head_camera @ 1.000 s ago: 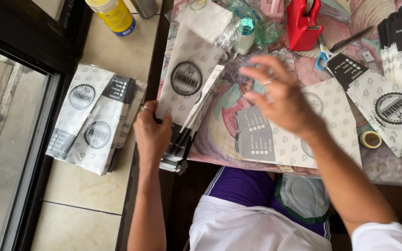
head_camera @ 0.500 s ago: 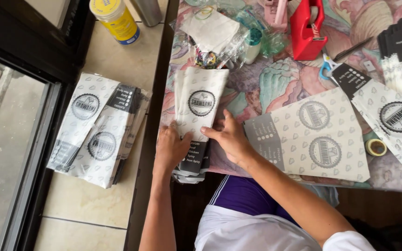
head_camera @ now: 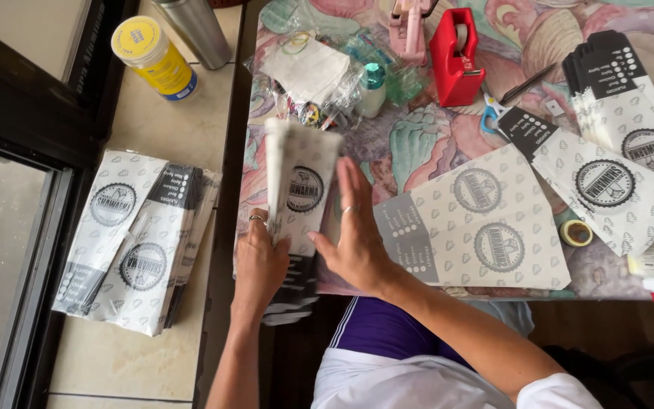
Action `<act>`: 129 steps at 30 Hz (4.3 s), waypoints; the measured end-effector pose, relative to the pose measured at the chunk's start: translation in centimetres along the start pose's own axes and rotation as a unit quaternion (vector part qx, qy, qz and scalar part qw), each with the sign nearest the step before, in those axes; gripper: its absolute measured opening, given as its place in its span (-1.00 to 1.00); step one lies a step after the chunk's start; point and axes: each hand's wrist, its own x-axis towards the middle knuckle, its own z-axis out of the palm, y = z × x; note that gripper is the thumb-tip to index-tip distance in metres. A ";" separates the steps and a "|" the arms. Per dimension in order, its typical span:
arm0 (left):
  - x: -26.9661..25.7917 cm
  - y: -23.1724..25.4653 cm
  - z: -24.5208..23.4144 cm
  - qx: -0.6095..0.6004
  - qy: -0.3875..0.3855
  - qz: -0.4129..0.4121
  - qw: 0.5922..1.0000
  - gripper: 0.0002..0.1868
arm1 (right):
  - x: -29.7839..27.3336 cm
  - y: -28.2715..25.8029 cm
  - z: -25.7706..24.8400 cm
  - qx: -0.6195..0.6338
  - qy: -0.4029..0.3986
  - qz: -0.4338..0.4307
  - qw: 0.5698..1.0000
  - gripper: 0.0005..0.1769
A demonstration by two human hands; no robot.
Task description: Applying labels to paper packaging sleeves using glue and folding them into their final shape.
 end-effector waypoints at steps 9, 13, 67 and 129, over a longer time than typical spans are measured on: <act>-2.9 11.0 -5.8 0.338 0.099 0.403 0.845 -0.80 | 2.1 -2.7 -8.2 -0.295 -0.079 -0.351 0.885 -0.61; -2.8 16.3 -5.5 0.352 0.238 0.504 0.752 -0.77 | 2.6 -1.7 -12.9 -0.190 -0.007 -0.351 0.917 -0.95; 1.0 18.1 16.0 -0.417 -0.132 0.349 0.829 -0.18 | -4.2 9.3 -18.9 0.298 0.089 -0.070 0.948 -0.22; -1.7 24.4 7.3 0.129 0.093 0.732 0.663 -0.56 | -5.5 5.9 -46.8 0.117 0.065 0.233 0.963 -0.27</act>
